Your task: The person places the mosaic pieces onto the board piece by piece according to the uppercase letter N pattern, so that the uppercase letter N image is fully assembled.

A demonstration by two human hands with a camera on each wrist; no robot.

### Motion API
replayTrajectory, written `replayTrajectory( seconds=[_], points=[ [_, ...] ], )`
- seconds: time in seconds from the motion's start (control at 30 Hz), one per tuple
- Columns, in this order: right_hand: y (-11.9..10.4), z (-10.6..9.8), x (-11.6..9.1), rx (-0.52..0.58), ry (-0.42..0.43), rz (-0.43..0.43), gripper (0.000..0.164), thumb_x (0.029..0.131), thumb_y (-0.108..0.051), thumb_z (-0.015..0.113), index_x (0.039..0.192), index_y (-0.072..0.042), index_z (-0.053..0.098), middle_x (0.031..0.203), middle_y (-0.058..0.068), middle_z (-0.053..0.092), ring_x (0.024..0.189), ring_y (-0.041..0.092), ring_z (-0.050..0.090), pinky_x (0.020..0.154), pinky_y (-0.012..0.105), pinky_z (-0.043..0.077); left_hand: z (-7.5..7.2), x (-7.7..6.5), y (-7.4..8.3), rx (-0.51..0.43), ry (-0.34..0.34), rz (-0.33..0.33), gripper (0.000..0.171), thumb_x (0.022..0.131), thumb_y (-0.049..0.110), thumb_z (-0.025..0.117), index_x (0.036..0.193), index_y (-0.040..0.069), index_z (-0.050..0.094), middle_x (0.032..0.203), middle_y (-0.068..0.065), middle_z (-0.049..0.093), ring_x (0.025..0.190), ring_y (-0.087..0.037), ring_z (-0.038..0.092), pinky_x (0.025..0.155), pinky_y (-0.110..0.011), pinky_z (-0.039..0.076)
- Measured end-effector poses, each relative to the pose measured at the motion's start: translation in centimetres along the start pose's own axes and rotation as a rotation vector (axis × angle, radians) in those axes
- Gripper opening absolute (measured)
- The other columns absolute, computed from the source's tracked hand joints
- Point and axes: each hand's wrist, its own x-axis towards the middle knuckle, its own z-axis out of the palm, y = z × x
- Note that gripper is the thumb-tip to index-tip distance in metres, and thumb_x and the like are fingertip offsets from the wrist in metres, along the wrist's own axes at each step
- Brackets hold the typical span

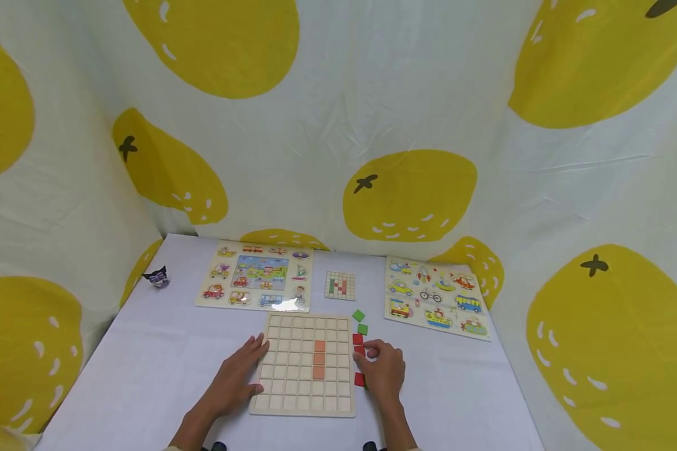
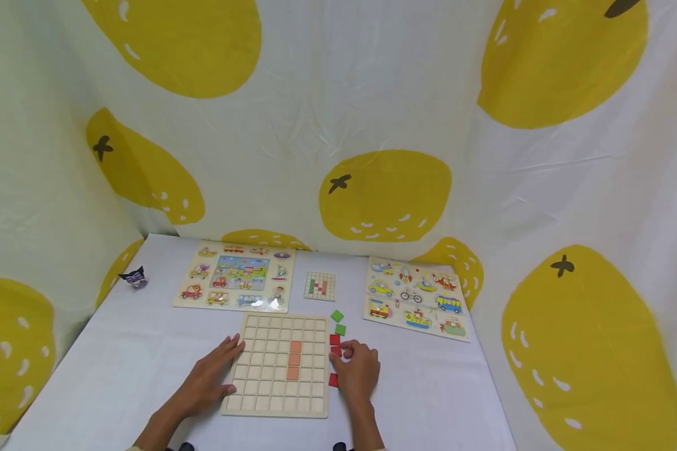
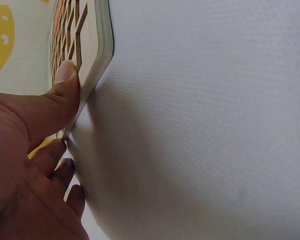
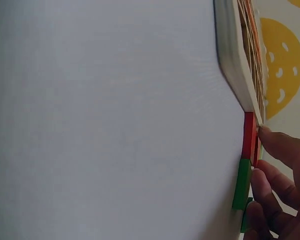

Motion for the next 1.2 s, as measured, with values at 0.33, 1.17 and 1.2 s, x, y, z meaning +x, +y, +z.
replayTrajectory(
  seconds=[0.33, 1.17, 1.2],
  points=[
    [-0.3, -0.5, 0.0, -0.029, -0.02, -0.002, 0.029, 0.08, -0.02, 0.094, 0.105, -0.015, 0.08, 0.086, 0.001, 0.068, 0.091, 0.018, 0.056, 0.068, 0.029, 0.046, 0.1, 0.2, -0.1, 0.013, -0.041, -0.02, 0.101, 0.077, 0.016, 0.093, 0.164, 0.011, 0.042, 0.176, -0.008, 0.029, 0.164, -0.037, 0.025, 0.13, -0.062, 0.029],
    [-0.4, -2.4, -0.6, -0.042, -0.084, -0.041, 0.014, 0.083, -0.016, 0.09, 0.088, -0.02, 0.079, 0.072, -0.003, 0.064, 0.081, 0.017, 0.054, 0.067, 0.032, 0.041, 0.0, 0.4, -0.4, 0.001, -0.059, -0.025, 0.101, 0.078, 0.016, 0.093, 0.164, 0.013, 0.041, 0.177, -0.007, 0.028, 0.165, -0.035, 0.023, 0.131, -0.06, 0.026],
    [-0.4, -2.4, -0.7, -0.04, -0.087, -0.029, 0.014, 0.084, -0.017, 0.09, 0.089, -0.02, 0.078, 0.072, -0.003, 0.065, 0.081, 0.017, 0.053, 0.068, 0.031, 0.041, 0.0, 0.5, -0.4, 0.001, -0.06, -0.027, 0.101, 0.078, 0.017, 0.093, 0.164, 0.013, 0.041, 0.177, -0.007, 0.028, 0.165, -0.035, 0.023, 0.131, -0.06, 0.026]
  ],
)
